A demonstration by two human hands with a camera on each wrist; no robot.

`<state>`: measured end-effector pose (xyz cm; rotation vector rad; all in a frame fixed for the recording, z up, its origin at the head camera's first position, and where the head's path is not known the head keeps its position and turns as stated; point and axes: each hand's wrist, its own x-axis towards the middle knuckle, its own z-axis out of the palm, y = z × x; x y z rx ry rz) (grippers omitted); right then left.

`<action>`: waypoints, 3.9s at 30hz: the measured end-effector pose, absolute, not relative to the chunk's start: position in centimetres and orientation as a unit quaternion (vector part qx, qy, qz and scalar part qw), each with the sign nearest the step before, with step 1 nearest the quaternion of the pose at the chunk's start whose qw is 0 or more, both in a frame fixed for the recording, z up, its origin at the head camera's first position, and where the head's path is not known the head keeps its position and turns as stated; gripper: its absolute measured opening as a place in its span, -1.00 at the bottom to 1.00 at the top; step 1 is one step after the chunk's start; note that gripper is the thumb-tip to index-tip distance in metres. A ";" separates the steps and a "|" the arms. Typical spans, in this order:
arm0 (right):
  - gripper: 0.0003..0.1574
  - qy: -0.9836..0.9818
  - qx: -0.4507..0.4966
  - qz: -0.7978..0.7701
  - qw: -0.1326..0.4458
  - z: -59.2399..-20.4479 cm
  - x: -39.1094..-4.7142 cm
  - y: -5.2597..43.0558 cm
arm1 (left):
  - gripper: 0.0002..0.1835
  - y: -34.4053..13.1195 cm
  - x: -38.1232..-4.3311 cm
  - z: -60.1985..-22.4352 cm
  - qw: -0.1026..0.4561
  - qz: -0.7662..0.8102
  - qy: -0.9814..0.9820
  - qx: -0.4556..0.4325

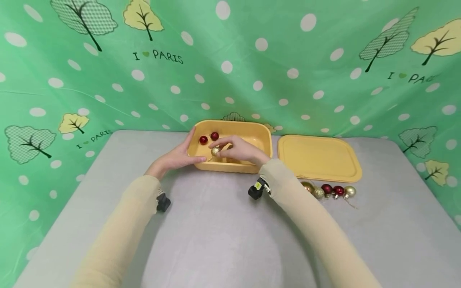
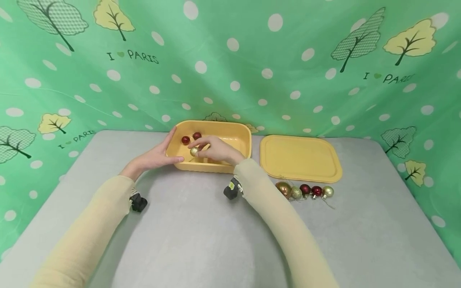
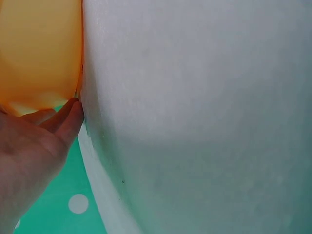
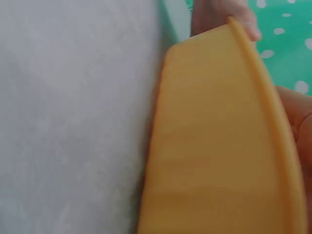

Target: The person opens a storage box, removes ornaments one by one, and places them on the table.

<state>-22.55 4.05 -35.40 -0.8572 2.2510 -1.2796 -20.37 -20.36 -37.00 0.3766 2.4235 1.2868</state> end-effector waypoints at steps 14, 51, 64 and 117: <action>-0.59 0.783 -0.322 -0.501 0.181 -34.0 -20.6 7.4 | 0.24 -20.5 -20.5 -37.3 0.180 0.446 0.865 0.142; -0.63 0.809 -0.233 -0.532 0.095 -34.0 -12.5 19.4 | 0.21 -20.1 -19.8 -35.8 0.207 0.452 0.860 0.116; -0.62 0.828 -0.225 -0.510 0.067 -35.4 -8.7 22.4 | 0.16 -19.1 -18.3 -33.4 0.211 0.456 0.856 0.122; -0.56 0.859 -0.088 -0.499 0.067 -39.2 -4.4 24.4 | 0.20 -19.0 -18.3 -33.3 0.210 0.453 0.858 0.123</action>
